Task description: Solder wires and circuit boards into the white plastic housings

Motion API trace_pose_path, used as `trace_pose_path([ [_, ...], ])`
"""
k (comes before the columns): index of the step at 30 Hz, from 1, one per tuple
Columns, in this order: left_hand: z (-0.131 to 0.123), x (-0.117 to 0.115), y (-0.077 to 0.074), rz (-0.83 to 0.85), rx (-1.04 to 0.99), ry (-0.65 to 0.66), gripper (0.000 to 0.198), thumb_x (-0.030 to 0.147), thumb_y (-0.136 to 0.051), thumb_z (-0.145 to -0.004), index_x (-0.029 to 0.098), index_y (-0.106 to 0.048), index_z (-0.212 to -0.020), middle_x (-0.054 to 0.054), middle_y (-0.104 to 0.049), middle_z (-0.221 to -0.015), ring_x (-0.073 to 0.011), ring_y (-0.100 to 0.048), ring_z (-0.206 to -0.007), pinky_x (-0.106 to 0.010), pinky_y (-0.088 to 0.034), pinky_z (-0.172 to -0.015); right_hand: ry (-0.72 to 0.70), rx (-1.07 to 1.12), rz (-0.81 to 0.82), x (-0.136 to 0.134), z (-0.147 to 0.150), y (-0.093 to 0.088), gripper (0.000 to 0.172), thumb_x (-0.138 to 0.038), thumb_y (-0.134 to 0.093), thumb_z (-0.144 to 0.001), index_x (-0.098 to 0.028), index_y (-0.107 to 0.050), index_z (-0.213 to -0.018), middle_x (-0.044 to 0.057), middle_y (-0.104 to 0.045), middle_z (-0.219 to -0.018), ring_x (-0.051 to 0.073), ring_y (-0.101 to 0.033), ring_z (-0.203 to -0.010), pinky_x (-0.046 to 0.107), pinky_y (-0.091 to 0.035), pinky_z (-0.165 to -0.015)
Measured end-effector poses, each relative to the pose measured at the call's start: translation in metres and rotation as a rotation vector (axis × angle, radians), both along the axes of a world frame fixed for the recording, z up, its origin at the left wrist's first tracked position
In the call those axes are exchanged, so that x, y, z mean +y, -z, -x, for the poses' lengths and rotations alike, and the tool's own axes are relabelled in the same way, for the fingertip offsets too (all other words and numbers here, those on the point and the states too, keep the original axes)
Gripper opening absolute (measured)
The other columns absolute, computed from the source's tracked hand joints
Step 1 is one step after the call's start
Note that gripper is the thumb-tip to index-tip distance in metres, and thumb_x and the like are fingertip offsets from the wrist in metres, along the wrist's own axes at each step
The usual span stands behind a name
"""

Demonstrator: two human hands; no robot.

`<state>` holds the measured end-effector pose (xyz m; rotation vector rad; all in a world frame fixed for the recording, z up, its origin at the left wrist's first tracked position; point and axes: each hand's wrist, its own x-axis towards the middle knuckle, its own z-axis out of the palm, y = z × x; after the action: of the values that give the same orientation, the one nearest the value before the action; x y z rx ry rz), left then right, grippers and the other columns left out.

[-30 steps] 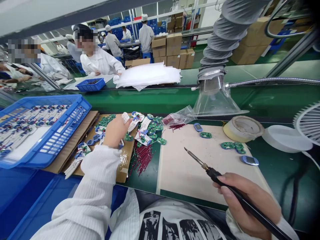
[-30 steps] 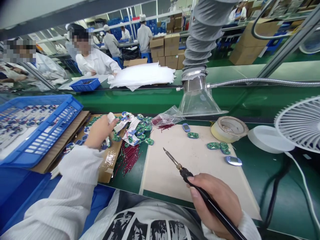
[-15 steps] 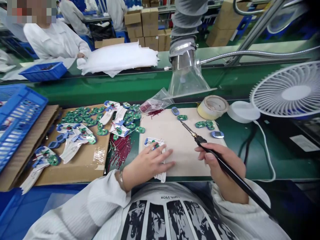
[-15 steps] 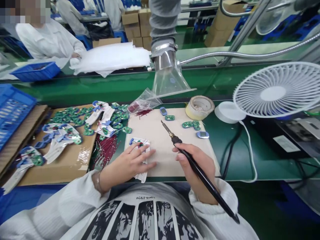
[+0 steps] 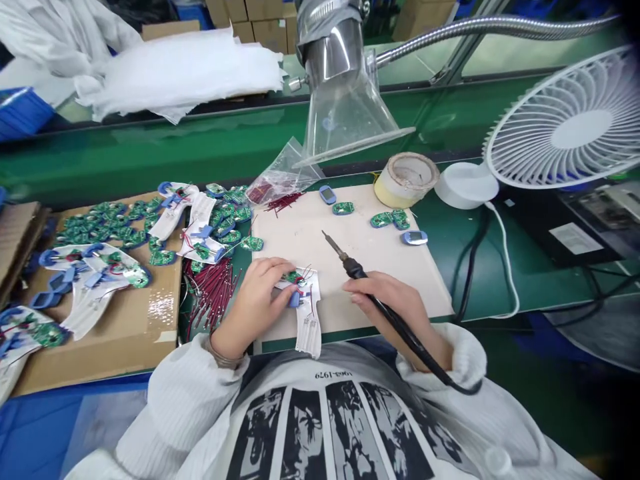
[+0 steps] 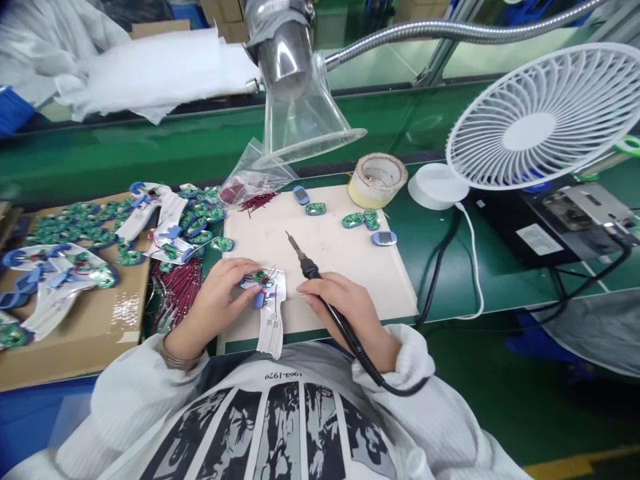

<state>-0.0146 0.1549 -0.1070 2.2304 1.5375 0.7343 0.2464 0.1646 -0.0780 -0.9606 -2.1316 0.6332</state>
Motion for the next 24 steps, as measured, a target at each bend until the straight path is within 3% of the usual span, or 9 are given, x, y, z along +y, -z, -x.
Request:
trace_pose_path([
  [4, -0.002, 0.001, 0.000, 0.012, -0.088, 0.052, 0.031, 0.009, -0.052, -0.086, 0.021, -0.061, -0.113, -0.008, -0.063, -0.120, -0.0228, -0.055, -0.115, -0.046, -0.043, -0.101, 0.004, -0.009, -0.007, 0.005, 0.015, 0.018, 0.023, -0.015, -0.047, -0.097, -0.025, -0.061, -0.113, 0.003, -0.069, -0.103, 0.017, -0.066, -0.089, 0.029, -0.055, -0.079],
  [8, -0.003, 0.005, 0.000, -0.008, -0.052, 0.049, 0.023, 0.014, -0.062, -0.084, 0.022, -0.065, -0.105, -0.006, -0.064, -0.114, -0.0232, -0.055, -0.110, -0.045, -0.043, -0.099, -0.044, -0.062, 0.013, 0.016, 0.035, 0.028, 0.026, -0.015, -0.046, -0.097, -0.025, -0.060, -0.116, 0.005, -0.066, -0.111, 0.021, -0.063, -0.101, 0.033, -0.053, -0.086],
  [13, -0.011, 0.008, 0.003, -0.045, 0.012, 0.073, 0.010, 0.020, -0.061, -0.089, 0.022, -0.068, -0.096, -0.006, -0.063, -0.105, -0.0227, -0.055, -0.102, -0.041, -0.046, -0.091, -0.069, -0.110, 0.025, 0.021, 0.044, 0.030, 0.021, -0.019, -0.048, -0.097, -0.022, -0.063, -0.111, 0.006, -0.064, -0.095, 0.021, -0.062, -0.087, 0.032, -0.052, -0.079],
  [18, -0.020, 0.004, 0.004, -0.027, 0.056, -0.040, 0.005, 0.016, -0.056, -0.089, 0.017, -0.061, -0.090, -0.009, -0.060, -0.101, -0.0246, -0.055, -0.098, -0.042, -0.048, -0.086, 0.002, -0.062, 0.020, 0.012, 0.040, 0.034, 0.019, -0.019, -0.048, -0.097, -0.022, -0.065, -0.104, 0.004, -0.060, -0.087, 0.019, -0.059, -0.080, 0.030, -0.051, -0.072],
  [24, -0.003, 0.014, 0.009, -0.029, 0.049, 0.088, 0.007, 0.014, -0.053, -0.090, 0.018, -0.059, -0.088, -0.009, -0.065, -0.106, -0.0242, -0.058, -0.101, -0.042, -0.048, -0.089, -0.107, 0.014, -0.019, 0.006, 0.040, 0.032, 0.019, -0.018, -0.049, -0.097, -0.021, -0.064, -0.108, 0.005, -0.065, -0.091, 0.019, -0.062, -0.082, 0.029, -0.053, -0.073],
])
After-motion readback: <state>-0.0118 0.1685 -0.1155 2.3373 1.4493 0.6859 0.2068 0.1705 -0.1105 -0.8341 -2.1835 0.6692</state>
